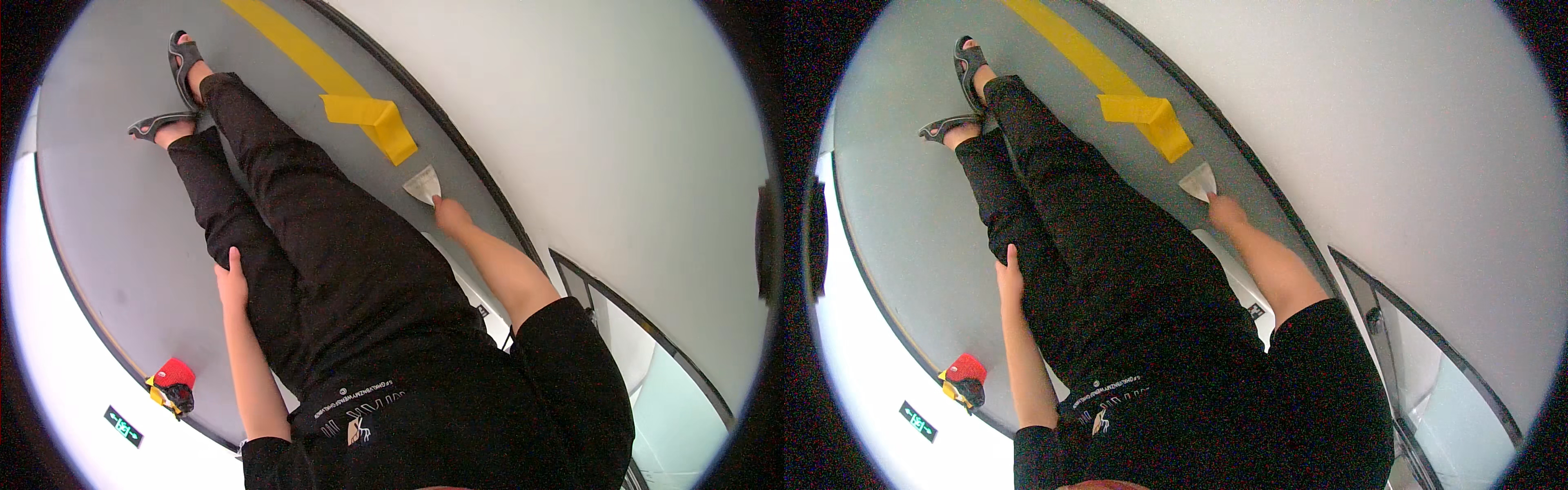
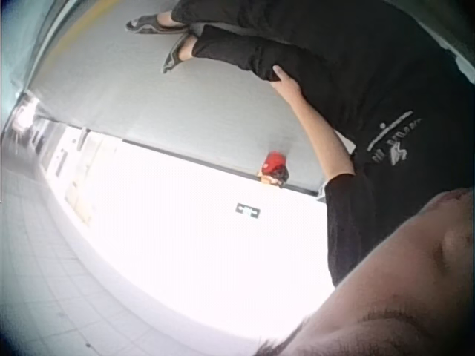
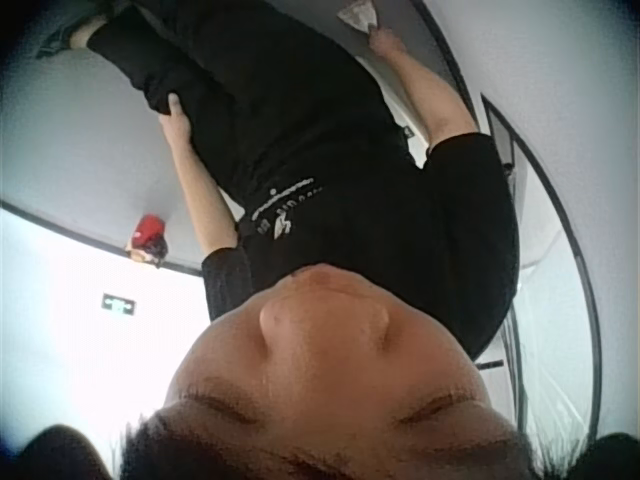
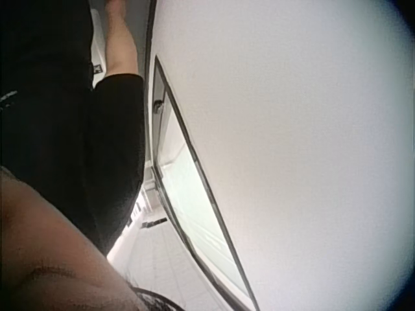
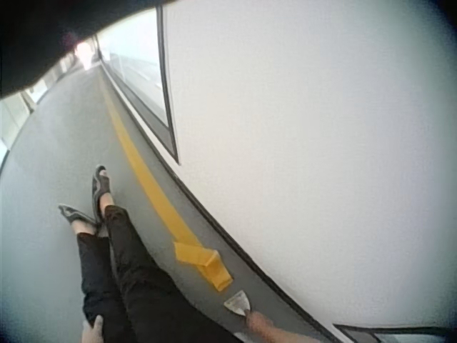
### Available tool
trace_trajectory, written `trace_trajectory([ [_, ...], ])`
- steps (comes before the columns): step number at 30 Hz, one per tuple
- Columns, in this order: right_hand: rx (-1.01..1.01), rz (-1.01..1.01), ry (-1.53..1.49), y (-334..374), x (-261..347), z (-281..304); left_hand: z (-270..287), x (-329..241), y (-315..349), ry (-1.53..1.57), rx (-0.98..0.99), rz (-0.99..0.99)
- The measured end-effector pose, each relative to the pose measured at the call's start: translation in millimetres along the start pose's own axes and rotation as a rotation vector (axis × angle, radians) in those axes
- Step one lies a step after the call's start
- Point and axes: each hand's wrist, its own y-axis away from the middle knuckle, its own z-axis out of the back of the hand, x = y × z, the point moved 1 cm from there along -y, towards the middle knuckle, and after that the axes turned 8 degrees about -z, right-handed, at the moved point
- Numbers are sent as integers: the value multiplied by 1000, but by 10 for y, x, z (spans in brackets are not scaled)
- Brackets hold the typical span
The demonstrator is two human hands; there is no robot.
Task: Removing yellow floor tape using a metal scraper tool.
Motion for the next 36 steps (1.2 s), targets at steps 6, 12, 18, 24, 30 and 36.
trace_trajectory([
  [6,176,-257,-230,-171,499,417,28,47,-38,-10,40,11],
  [12,-42,91,51,-171,-12,34,-47,118,-41,-1,-38,-104],
  [18,151,-71,-110,-71,515,474,58,-42,9,-12,63,63],
  [24,61,-70,-77,-99,47,-9,-20,-92,38,14,19,-11],
  [30,140,-94,-159,-36,576,390,75,45,16,4,15,0],
  [36,4,3,-19,-101,40,-60,-38,60,-11,16,-39,-89],
])
